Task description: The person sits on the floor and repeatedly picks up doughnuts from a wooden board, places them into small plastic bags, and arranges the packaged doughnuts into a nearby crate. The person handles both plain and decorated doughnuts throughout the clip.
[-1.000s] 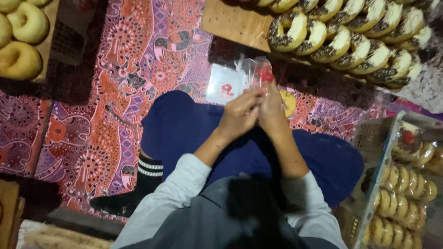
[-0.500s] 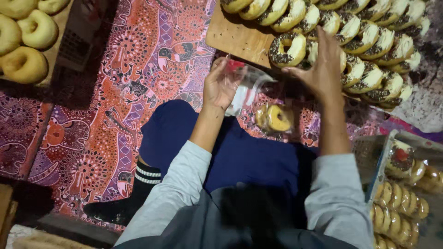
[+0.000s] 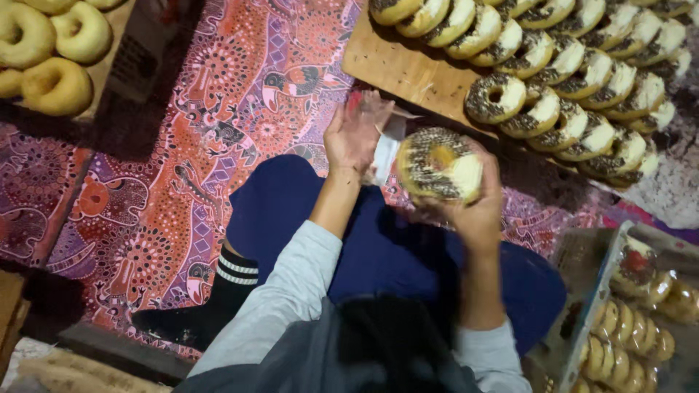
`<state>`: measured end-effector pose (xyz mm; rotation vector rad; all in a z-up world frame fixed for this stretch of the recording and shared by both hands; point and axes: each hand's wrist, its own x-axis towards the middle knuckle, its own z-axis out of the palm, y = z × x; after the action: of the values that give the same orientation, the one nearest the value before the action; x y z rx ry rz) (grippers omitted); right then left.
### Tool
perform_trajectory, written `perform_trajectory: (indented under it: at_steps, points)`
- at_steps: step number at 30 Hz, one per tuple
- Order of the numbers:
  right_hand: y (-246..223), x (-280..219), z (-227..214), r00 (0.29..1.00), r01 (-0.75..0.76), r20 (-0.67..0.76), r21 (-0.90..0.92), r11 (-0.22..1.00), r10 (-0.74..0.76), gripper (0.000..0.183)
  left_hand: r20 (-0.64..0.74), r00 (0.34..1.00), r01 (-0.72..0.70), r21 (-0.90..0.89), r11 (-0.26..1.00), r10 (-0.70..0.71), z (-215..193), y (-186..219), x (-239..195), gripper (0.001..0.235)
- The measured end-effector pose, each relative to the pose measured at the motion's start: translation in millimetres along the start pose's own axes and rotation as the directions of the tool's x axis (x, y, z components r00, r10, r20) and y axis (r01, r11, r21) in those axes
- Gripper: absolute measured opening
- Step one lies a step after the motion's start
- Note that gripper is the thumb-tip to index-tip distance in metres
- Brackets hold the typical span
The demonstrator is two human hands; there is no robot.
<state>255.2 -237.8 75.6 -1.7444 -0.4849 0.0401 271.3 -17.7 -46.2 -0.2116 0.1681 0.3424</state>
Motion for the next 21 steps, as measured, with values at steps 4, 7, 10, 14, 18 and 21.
perform_trajectory:
  at_steps: [4,7,10,14,18,21]
  points:
    - [-1,-14,43,0.984,0.081,-0.097,-0.498,0.863,-0.149,0.092,0.352,0.935,-0.012,0.129,0.992,-0.035,7,-34,-21,0.051]
    - [-3,0,61,0.962,0.16,-0.087,-0.585,0.795,-0.258,0.09,0.333,0.942,-0.02,0.183,0.983,-0.043,11,-45,-31,0.068]
    - [-8,4,66,0.973,0.114,-0.122,-0.474,0.873,-0.193,0.082,0.117,0.981,0.102,0.362,0.926,-0.154,6,-64,-54,0.069]
    - [-10,8,56,0.982,-0.011,-0.183,-0.351,0.936,-0.057,0.087,0.204,0.972,-0.077,0.748,0.659,-0.118,10,-75,-102,0.071]
    - [-8,7,49,0.964,0.103,-0.151,-0.54,0.835,-0.217,0.08,0.615,0.758,-0.501,0.764,-0.407,0.22,40,-59,-134,0.087]
    - [-3,-3,58,0.957,0.126,-0.14,-0.587,0.8,-0.253,0.076,0.725,0.682,-0.48,0.541,-0.69,0.093,59,-46,-151,0.069]
